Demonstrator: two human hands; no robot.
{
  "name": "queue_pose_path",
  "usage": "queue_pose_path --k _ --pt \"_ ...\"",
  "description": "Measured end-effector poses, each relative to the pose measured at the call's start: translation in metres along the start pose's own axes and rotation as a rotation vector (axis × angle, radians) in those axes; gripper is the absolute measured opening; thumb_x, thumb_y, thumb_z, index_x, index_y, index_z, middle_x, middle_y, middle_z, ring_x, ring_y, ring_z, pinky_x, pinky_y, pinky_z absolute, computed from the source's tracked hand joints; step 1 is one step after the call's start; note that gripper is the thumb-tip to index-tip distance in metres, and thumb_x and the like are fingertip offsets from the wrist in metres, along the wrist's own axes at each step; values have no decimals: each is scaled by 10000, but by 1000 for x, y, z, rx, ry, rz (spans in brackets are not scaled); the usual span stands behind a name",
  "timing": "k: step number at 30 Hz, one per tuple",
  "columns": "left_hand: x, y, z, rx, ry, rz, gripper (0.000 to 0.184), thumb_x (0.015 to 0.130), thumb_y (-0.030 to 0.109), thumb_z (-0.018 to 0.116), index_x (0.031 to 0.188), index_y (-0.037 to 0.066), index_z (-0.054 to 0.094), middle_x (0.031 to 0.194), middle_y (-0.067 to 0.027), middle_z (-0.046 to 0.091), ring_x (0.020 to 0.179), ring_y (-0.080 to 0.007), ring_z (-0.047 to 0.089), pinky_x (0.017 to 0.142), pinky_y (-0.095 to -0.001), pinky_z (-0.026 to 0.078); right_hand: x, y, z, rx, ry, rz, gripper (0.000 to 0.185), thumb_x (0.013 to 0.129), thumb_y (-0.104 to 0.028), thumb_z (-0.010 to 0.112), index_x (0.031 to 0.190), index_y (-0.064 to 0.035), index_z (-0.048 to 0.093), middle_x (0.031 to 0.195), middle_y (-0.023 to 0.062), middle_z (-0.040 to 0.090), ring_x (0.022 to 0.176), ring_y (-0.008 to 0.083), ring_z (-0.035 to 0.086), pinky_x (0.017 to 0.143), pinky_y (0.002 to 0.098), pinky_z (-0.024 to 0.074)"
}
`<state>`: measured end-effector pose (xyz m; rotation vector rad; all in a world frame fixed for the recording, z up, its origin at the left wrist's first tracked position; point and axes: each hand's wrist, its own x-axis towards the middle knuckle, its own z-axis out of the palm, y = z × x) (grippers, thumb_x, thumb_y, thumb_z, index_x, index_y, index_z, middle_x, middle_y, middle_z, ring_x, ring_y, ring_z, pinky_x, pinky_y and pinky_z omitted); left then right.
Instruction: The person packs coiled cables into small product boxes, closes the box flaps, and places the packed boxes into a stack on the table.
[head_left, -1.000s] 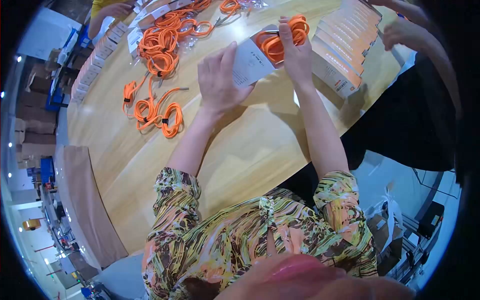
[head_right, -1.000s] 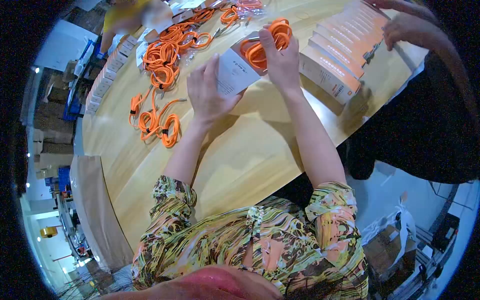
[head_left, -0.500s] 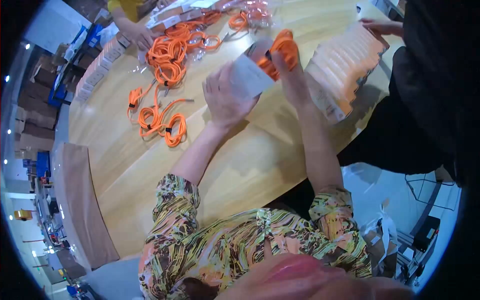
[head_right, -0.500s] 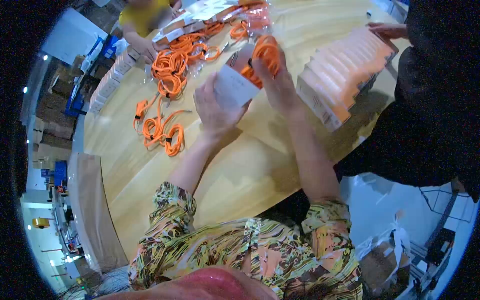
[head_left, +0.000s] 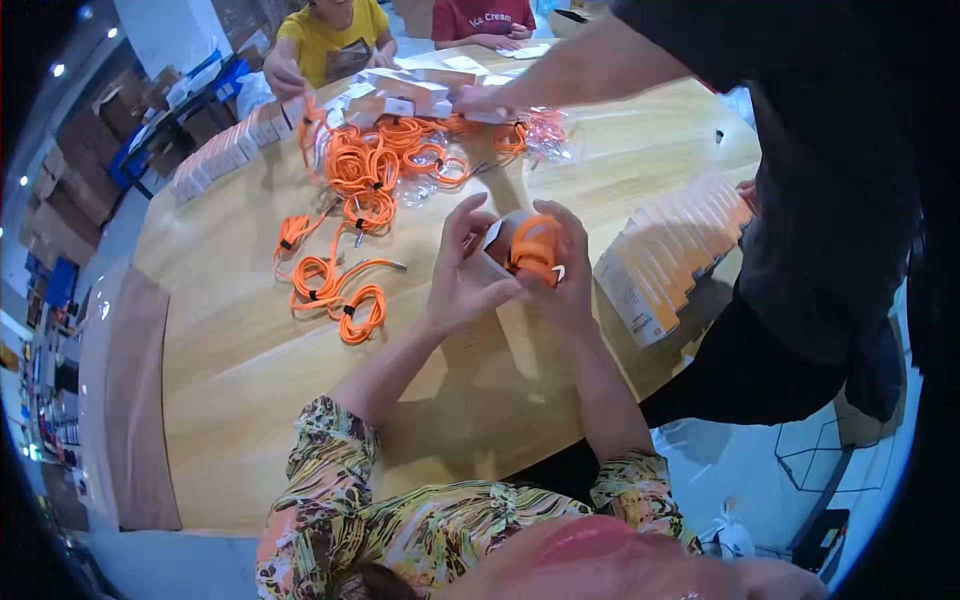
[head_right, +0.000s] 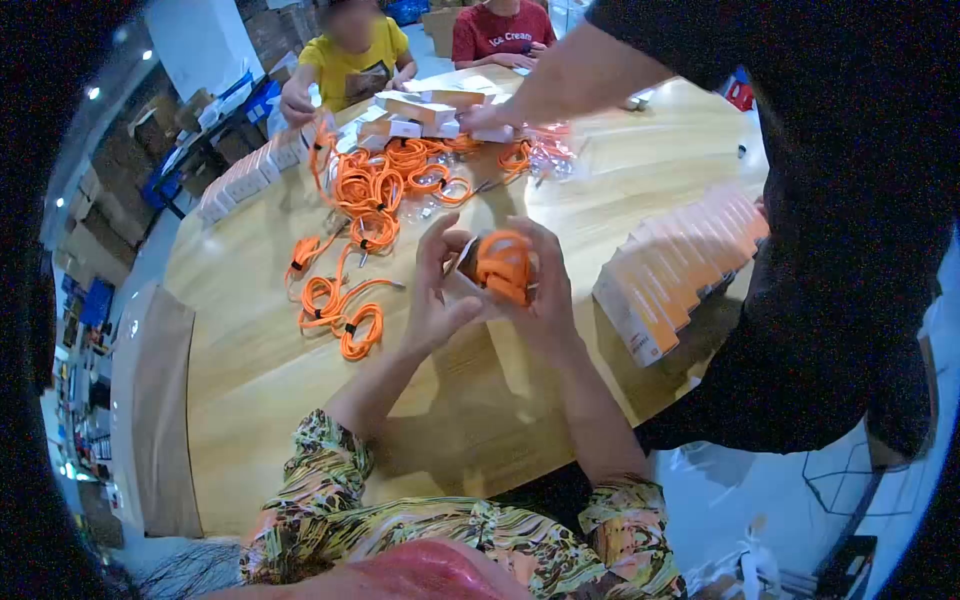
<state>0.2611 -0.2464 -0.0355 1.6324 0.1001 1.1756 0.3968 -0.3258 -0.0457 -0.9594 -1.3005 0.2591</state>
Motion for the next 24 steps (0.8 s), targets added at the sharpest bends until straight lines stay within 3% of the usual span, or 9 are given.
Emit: queue_pose_path --k 6,11,15,18,20,24 --pt "-3 32 -1 407 -23 246 856 625 225 886 1338 61 441 1136 -133 501 968 -261 540 863 -362 475 -7 -14 25 -108 -86 -117 853 736 -155 809 1423 -69 311 1412 125 374 1069 270 586 876 370 524" --pt "-8 33 -9 517 43 356 636 716 202 826 1237 45 496 1162 -139 512 1002 -254 541 847 -372 464 -7 -24 33 -10 -99 -98 851 757 -86 776 1443 -70 273 1352 131 468 1043 281 600 870 348 519" --pt "-8 19 -24 282 214 270 437 752 120 770 1125 56 551 1132 -136 525 1004 -248 543 843 -362 462 -12 -16 30 -149 -207 37 776 767 -32 747 1418 -55 326 1258 123 561 1009 262 614 869 337 512" --pt "-1 31 -33 486 181 264 326 760 144 749 1037 68 594 1161 -144 542 998 -247 551 843 -373 463 -11 -7 31 -218 -169 -22 735 771 -22 739 1400 -51 358 1210 116 593 995 249 620 868 331 507" --pt "1 40 -36 1046 129 413 187 791 190 701 919 82 616 1242 -138 555 1034 -257 550 888 -388 445 -17 -1 33 -279 -143 -43 696 776 -12 731 1382 -46 391 1163 109 625 981 236 625 867 325 502" --pt "-1 55 -33 1294 -10 380 171 855 269 628 866 99 619 1329 -80 545 1179 -256 498 1020 -400 339 -18 -1 37 -84 -119 101 650 782 -5 725 1359 -53 431 1150 99 628 986 221 623 892 333 492"
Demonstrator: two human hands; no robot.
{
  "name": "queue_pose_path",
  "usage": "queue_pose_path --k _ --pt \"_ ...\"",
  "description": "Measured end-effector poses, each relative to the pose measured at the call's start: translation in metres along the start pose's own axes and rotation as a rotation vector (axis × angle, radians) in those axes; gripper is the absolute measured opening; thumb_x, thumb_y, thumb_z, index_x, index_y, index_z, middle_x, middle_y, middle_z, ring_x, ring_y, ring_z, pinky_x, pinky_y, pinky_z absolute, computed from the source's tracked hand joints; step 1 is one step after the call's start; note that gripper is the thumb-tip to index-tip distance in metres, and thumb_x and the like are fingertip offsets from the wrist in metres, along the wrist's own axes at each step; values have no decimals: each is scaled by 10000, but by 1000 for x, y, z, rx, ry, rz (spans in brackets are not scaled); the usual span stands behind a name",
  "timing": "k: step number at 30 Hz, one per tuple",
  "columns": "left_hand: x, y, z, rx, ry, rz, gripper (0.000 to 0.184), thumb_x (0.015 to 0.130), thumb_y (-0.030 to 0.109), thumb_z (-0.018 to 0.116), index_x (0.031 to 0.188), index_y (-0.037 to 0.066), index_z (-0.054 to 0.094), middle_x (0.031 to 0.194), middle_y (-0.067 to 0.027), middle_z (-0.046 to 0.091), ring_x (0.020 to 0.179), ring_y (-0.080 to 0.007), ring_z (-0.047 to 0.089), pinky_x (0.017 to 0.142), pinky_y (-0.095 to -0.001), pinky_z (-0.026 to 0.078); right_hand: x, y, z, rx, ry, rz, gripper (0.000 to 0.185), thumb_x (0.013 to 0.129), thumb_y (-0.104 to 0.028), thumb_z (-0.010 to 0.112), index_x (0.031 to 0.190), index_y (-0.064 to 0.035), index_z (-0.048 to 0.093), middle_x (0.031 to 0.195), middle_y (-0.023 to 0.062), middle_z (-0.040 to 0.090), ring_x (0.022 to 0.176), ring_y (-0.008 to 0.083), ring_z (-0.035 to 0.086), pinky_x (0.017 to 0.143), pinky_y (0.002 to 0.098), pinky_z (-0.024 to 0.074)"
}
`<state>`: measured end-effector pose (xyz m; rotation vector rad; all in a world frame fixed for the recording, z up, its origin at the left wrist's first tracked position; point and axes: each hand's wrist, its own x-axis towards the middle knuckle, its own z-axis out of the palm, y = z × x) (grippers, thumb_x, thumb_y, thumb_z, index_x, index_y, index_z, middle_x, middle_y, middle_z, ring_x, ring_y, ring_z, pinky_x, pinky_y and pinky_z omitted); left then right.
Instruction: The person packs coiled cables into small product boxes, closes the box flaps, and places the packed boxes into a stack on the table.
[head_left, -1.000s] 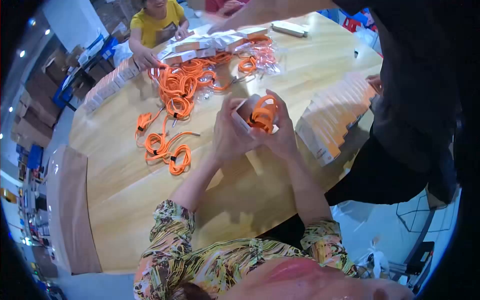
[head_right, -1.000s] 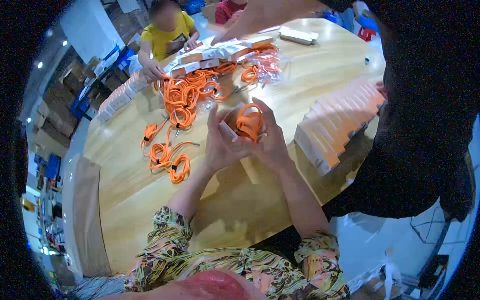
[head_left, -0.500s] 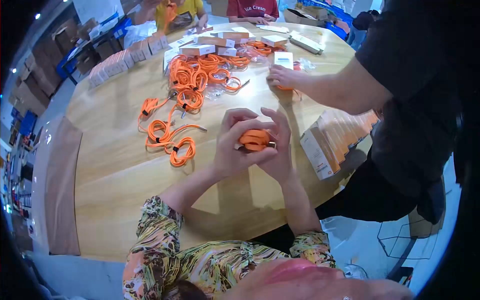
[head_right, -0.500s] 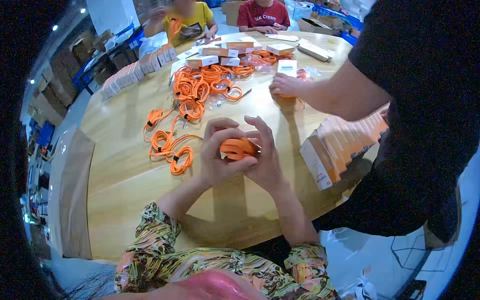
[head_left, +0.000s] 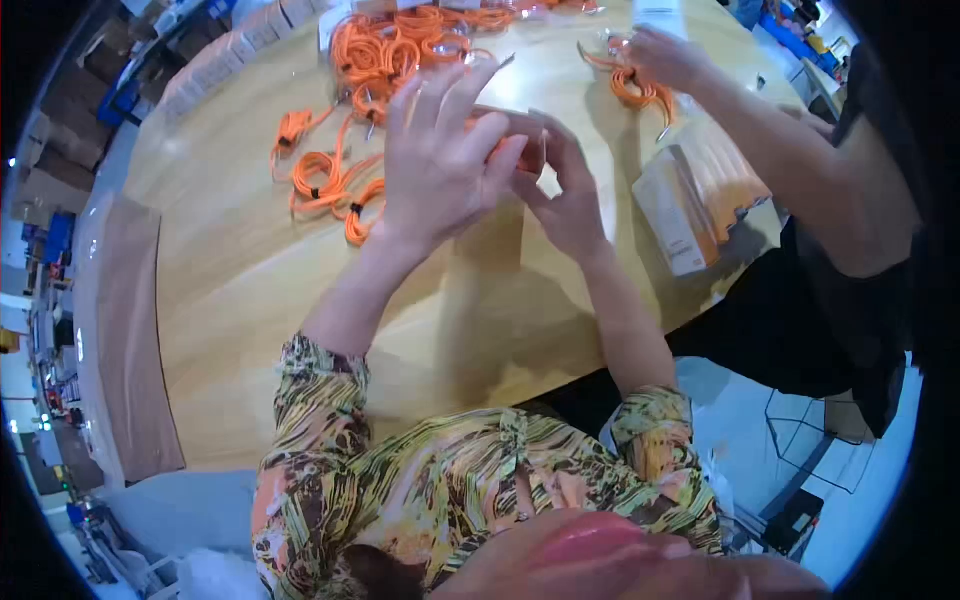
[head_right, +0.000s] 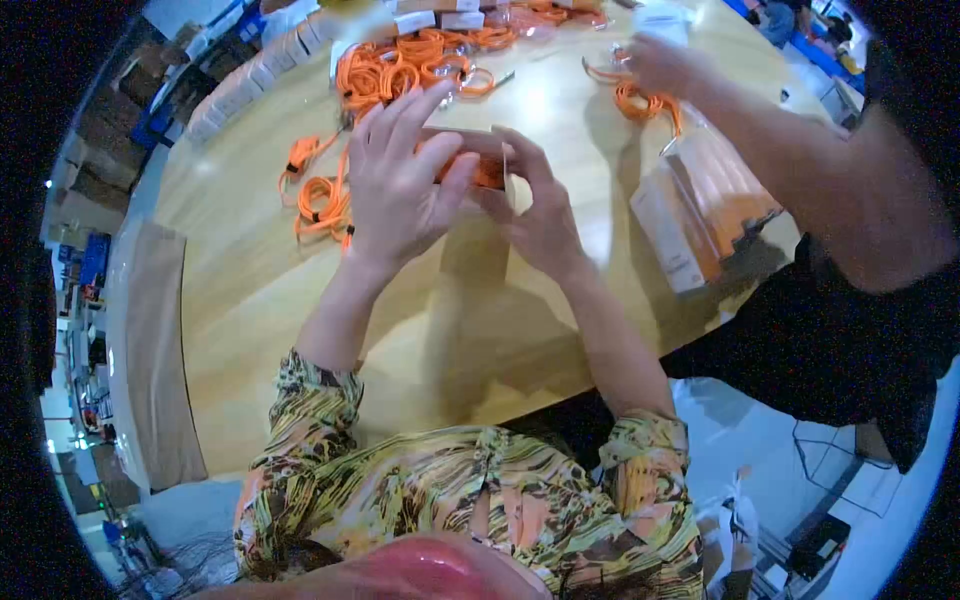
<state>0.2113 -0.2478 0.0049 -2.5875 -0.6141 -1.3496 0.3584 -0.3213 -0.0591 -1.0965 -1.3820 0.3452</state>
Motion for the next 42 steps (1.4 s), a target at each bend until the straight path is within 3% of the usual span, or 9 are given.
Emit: queue_pose_path --k 3,7,11,16,21,31,36,39,42 --pt "8 0 1 166 -87 63 207 900 307 575 850 112 620 1356 -49 529 1265 -247 447 1082 -414 258 0 -8 0 -63 15 16 676 776 5 727 1374 -78 422 1122 97 633 974 217 624 906 344 491" --pt "11 5 6 246 -94 74 194 892 293 603 878 102 635 1316 -60 545 1261 -260 446 1079 -424 272 1 3 1 -81 44 17 691 770 14 731 1378 -86 417 1109 104 632 959 216 626 898 344 496" --pt "-3 3 31 -449 304 -54 185 847 231 679 954 83 653 1233 -72 573 1179 -258 494 1024 -403 353 3 6 -7 -27 52 48 695 765 26 729 1376 -86 417 1105 119 639 949 217 634 884 346 503" --pt "-13 1 28 -254 234 80 290 787 147 742 1053 66 659 1146 -70 586 1053 -236 544 906 -344 446 4 0 -9 -37 49 48 698 768 36 721 1381 -89 412 1098 128 650 940 216 642 873 342 509" --pt "-5 0 32 -272 221 42 324 769 97 748 1080 59 664 1111 -67 588 947 -218 561 812 -309 480 7 4 -11 -41 31 29 707 772 31 723 1391 -90 403 1091 131 659 937 227 648 872 341 512" --pt "5 -2 16 -500 33 -93 321 771 67 715 1088 67 663 1070 -65 596 919 -226 567 780 -315 485 7 8 -13 -9 10 20 713 789 5 723 1409 -85 383 1142 123 626 974 225 637 873 341 516" --pt "15 13 10 -288 -122 -154 327 756 83 719 1077 65 657 1074 -51 594 919 -217 564 784 -319 483 8 11 -16 57 -1 -17 714 811 -23 711 1428 -69 353 1248 142 557 1037 243 605 909 355 495" --pt "14 11 14 -297 -89 -179 320 752 101 722 1064 66 660 1068 -50 600 906 -218 565 786 -319 481 9 8 -13 -30 -17 -98 710 825 -8 686 1440 -69 336 1248 142 558 1058 247 595 929 362 483" --pt "25 16 19 -337 -84 -199 313 748 119 725 1051 67 663 1062 -49 606 894 -219 565 789 -318 478 9 9 -21 44 7 39 709 831 24 652 1450 -66 319 1239 145 567 1080 246 587 941 363 481"
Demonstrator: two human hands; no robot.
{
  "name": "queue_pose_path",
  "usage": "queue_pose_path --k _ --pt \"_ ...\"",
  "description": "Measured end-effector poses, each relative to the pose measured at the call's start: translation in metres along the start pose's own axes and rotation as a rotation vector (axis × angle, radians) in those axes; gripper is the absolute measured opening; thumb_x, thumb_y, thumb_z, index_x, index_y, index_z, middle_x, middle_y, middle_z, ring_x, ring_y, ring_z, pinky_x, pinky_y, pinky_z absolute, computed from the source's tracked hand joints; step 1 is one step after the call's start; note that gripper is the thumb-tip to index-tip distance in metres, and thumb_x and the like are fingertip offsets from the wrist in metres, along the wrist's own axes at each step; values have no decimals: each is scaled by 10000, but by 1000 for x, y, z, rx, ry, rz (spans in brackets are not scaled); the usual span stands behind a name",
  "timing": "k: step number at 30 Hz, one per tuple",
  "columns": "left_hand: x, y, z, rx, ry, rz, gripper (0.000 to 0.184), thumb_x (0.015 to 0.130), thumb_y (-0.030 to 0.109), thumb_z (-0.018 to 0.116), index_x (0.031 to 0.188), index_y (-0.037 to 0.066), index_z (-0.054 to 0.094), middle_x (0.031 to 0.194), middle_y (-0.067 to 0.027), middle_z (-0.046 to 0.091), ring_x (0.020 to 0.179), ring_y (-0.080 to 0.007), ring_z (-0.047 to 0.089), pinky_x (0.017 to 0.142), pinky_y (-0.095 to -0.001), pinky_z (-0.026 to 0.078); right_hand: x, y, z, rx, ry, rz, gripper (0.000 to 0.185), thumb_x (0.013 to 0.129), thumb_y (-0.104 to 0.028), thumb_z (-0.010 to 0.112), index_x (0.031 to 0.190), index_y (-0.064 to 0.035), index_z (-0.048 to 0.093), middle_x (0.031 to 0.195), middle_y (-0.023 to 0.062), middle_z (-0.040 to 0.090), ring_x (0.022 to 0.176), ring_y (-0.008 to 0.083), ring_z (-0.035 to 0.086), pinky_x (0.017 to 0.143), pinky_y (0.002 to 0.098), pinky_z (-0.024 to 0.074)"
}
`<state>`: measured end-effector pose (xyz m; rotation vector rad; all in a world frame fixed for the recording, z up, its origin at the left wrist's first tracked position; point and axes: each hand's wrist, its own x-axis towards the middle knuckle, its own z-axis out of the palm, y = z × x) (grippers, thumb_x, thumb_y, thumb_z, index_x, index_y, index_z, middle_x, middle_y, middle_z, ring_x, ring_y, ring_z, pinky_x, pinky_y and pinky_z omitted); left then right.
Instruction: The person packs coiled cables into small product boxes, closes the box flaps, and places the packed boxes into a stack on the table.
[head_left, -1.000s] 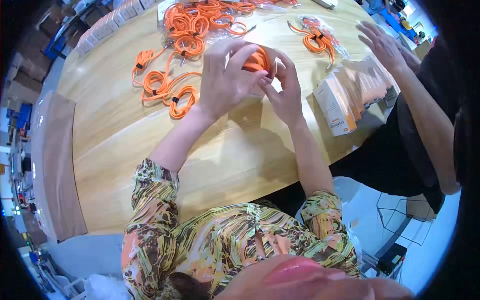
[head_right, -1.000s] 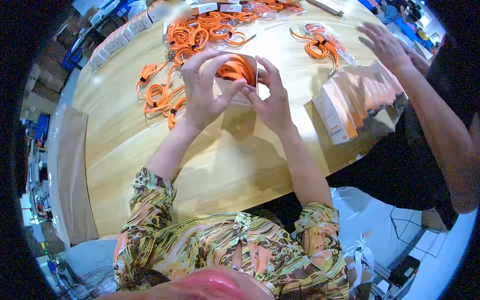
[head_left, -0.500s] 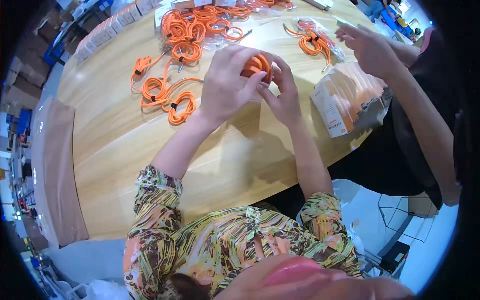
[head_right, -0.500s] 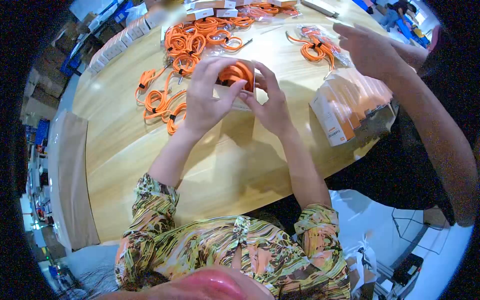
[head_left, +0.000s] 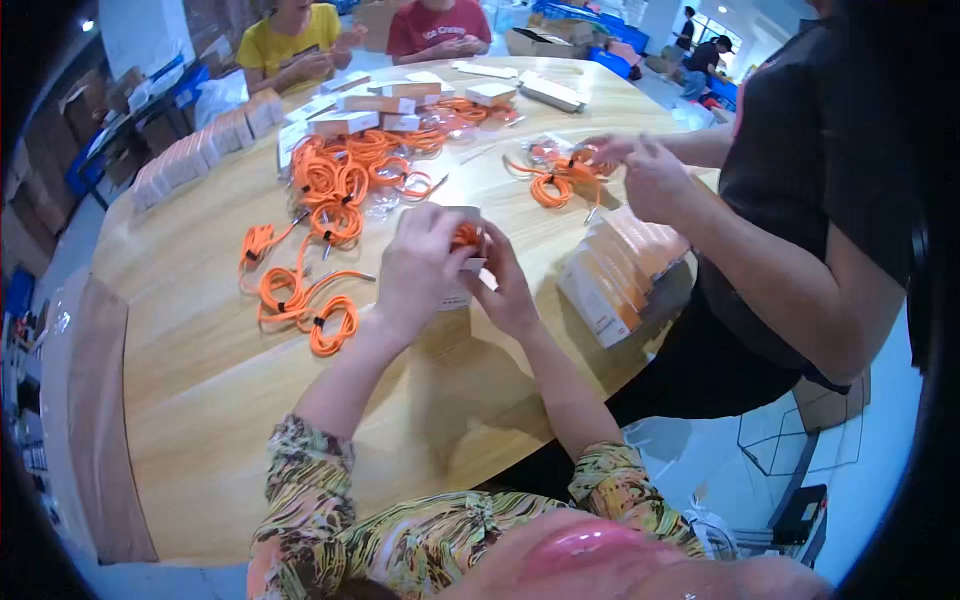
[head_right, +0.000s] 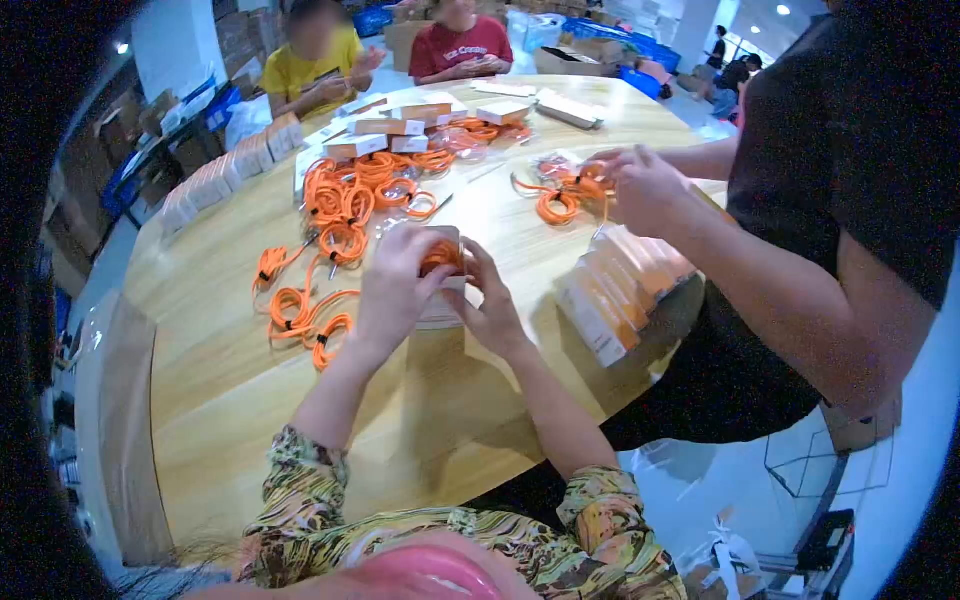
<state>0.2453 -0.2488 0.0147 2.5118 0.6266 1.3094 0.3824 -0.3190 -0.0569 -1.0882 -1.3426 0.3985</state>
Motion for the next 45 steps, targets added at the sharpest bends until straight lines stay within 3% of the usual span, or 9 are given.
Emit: queue_pose_path --k 5,14,25,30,35,39,40,44,45 --pt "-3 -9 -23 371 241 150 311 751 153 731 1048 88 671 1008 -51 632 860 -217 563 787 -311 471 -1 17 11 75 -75 73 708 834 42 628 1456 -66 308 1221 151 579 1095 244 581 943 362 478" --pt "-13 -29 -18 68 115 137 304 745 192 738 1023 80 689 912 -44 644 839 -219 555 758 -319 484 -7 4 8 -55 -30 63 714 829 28 620 1460 -73 301 1225 163 582 1098 247 582 954 367 466" --pt "-15 -20 -7 177 40 247 256 768 154 703 1019 104 696 927 -32 633 897 -229 570 769 -304 482 -3 -21 1 -266 164 -86 615 846 -12 630 1412 -62 396 1244 126 575 1065 225 591 937 339 467" --pt "-12 -18 -4 94 99 215 295 766 133 690 1059 119 665 1002 -29 619 983 -231 551 849 -325 458 2 -10 1 -152 100 -93 578 856 -14 661 1383 -67 430 1244 101 577 1051 200 591 954 349 460" --pt "-17 -16 -2 244 -10 299 421 751 124 691 1164 130 612 1135 -27 582 1074 -247 511 944 -393 415 -4 -15 1 -149 146 -76 552 854 -29 668 1363 -60 458 1238 111 585 1054 202 600 911 337 486" --pt "-19 -22 2 394 -395 190 488 754 169 705 1224 142 575 1253 -55 530 1111 -262 503 974 -444 389 -3 -20 5 -30 136 -66 541 851 -21 669 1350 -56 464 1236 115 586 1059 209 599 911 337 490" --pt "-19 -22 3 387 -391 197 488 754 169 705 1224 142 575 1253 -55 530 1111 -262 503 974 -444 389 -3 -18 4 -39 141 -68 541 851 -21 669 1350 -56 464 1236 115 586 1059 209 599 911 337 490" --pt "-19 -23 6 38 131 303 422 816 205 694 1211 113 579 1194 -85 569 1069 -236 538 952 -389 408 -5 -2 3 48 194 -54 502 852 -23 667 1320 -50 487 1232 120 578 1051 220 603 907 336 491" --pt "-21 -24 8 39 123 301 422 816 205 694 1211 113 579 1194 -85 569 1069 -236 538 952 -389 408 -8 -1 3 53 197 -48 502 852 -23 667 1320 -50 487 1232 120 578 1051 220 603 907 336 491"
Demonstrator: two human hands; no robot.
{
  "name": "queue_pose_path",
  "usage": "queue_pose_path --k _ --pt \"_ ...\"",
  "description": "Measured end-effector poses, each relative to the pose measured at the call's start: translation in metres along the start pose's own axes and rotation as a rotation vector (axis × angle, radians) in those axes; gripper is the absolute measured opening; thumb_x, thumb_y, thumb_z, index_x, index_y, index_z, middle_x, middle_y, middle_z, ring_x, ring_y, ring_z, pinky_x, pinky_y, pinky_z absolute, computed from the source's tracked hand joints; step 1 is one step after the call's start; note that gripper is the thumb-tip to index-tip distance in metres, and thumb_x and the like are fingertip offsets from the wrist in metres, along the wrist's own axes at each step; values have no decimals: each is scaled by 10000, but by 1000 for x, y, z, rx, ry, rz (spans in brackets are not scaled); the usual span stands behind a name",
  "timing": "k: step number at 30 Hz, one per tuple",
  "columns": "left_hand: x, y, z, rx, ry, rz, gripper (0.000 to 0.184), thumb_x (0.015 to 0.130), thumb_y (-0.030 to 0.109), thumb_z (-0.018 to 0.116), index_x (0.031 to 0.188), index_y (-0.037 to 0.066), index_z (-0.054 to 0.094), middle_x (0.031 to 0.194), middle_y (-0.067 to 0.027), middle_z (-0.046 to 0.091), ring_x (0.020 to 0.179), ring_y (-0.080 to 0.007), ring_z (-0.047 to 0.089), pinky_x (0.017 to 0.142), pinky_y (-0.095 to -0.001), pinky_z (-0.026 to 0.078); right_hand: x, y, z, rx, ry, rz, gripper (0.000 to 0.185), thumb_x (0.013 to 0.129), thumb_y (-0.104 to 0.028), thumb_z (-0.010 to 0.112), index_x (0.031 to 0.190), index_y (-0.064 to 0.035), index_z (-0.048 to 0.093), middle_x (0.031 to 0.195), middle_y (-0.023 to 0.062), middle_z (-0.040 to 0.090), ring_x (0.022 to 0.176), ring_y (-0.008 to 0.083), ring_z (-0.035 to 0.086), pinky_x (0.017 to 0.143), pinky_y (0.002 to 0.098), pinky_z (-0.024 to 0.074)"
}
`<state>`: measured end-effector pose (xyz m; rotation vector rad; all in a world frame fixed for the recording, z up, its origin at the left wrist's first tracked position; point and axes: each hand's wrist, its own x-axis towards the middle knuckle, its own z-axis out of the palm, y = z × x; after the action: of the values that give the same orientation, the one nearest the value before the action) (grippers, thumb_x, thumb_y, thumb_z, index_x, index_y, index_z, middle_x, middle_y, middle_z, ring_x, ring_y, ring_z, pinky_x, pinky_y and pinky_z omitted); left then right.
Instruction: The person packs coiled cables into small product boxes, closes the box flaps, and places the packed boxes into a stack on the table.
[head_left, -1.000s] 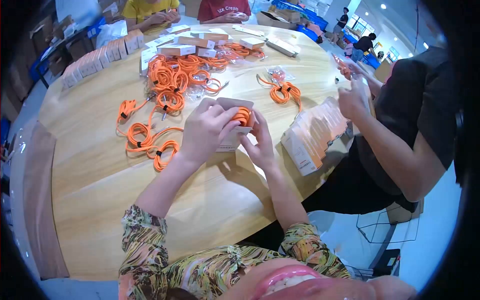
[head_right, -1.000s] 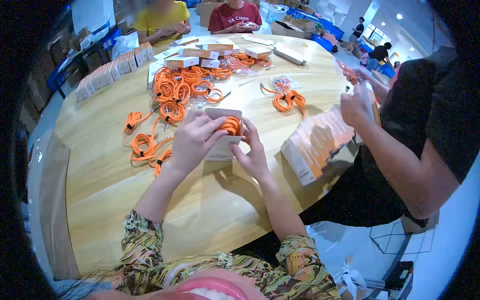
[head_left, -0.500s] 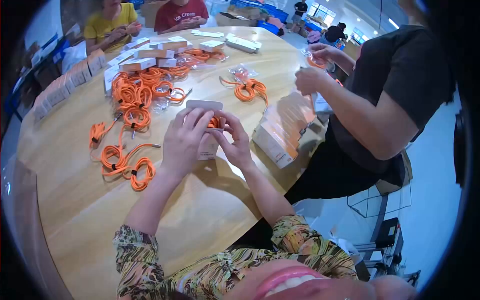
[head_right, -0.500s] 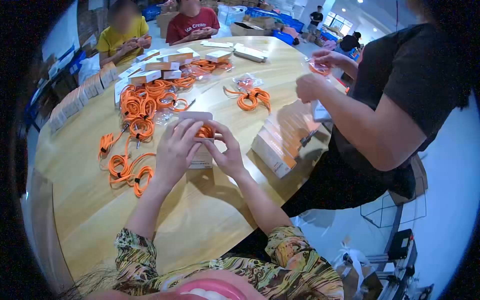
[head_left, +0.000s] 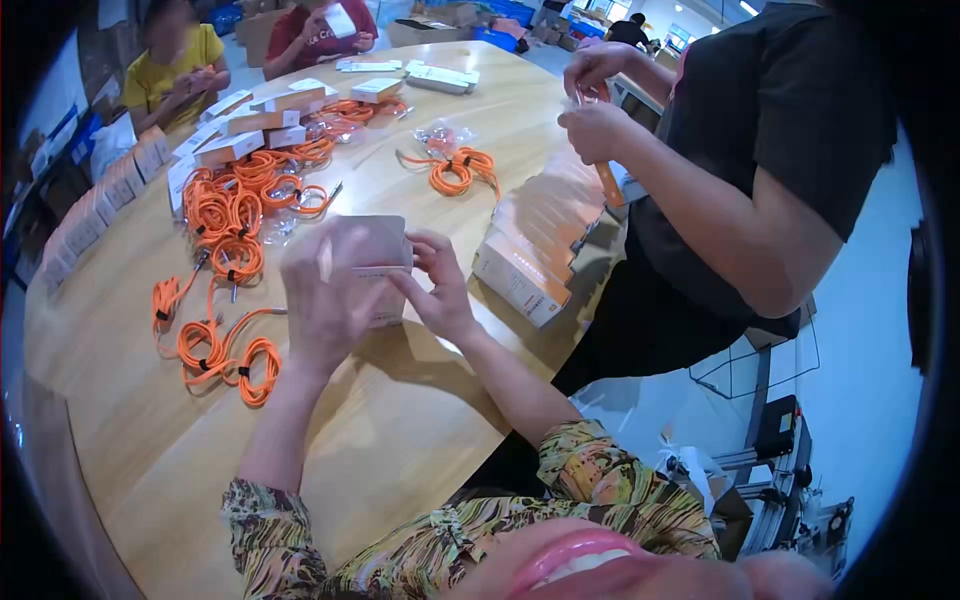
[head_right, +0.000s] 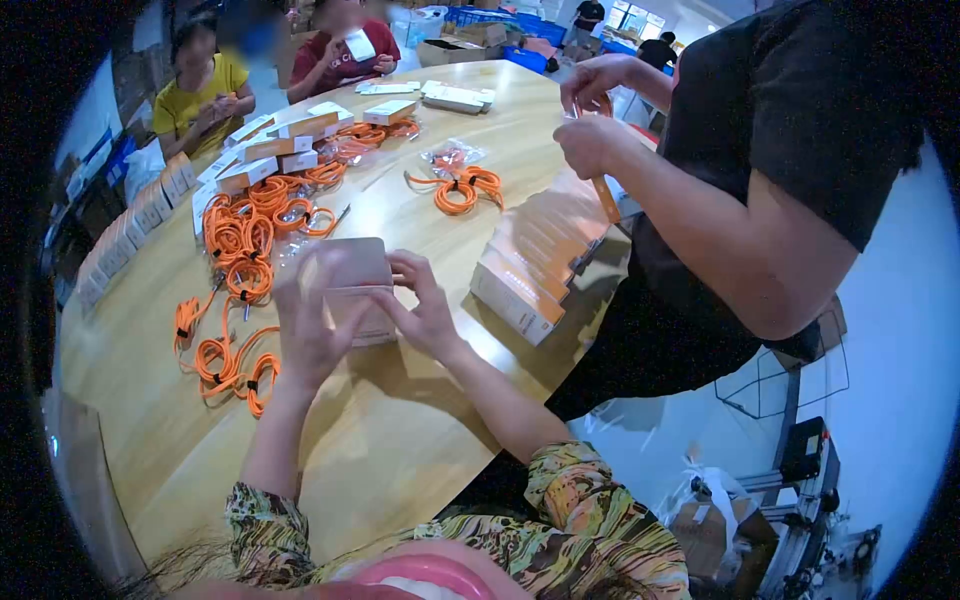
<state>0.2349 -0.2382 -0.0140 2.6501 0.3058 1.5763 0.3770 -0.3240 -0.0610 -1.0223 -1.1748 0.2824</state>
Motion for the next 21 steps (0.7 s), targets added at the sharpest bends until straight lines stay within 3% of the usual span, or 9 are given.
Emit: queue_pose_path --k 4,5,9,15,19,21 --pt "-7 -2 16 -753 198 -617 325 893 172 615 1199 68 582 1151 -76 614 1031 -185 565 925 -332 429 3 -1 -6 -196 -67 -101 423 881 -37 635 1285 -47 511 1222 118 568 1041 219 594 901 321 479" --pt "-8 -5 19 -754 202 -613 325 893 172 615 1199 68 582 1151 -76 614 1031 -185 565 925 -332 429 6 -1 -7 -198 -68 -107 423 881 -37 635 1285 -47 511 1222 118 568 1041 219 594 901 321 479" --pt "-19 -19 23 -1524 113 -1137 303 922 107 595 1217 44 561 1100 -70 624 1029 -159 559 890 -279 441 6 1 -9 -335 -137 -204 355 916 -57 600 1263 -45 528 1209 106 562 1030 205 578 890 301 465" --pt "-22 -23 24 -1665 -25 -1092 283 889 44 585 1171 36 595 1148 -56 619 1007 -123 572 874 -256 450 10 -2 -3 -269 -81 -181 274 934 -54 569 1208 -47 571 1204 99 565 1029 197 564 883 287 457" --pt "-22 -29 21 -1376 -137 -872 251 876 12 574 1120 40 626 1152 -70 623 1034 -140 567 892 -249 441 8 -3 3 215 14 42 209 930 -44 566 1132 -48 617 1184 98 574 1018 193 568 879 284 459" --pt "-10 -29 14 -1388 -186 -791 238 871 3 573 1099 38 632 1160 -74 620 1040 -143 564 898 -248 439 14 -7 -4 169 -9 21 200 929 -41 566 1120 -48 621 1182 101 577 1016 193 571 877 285 461"
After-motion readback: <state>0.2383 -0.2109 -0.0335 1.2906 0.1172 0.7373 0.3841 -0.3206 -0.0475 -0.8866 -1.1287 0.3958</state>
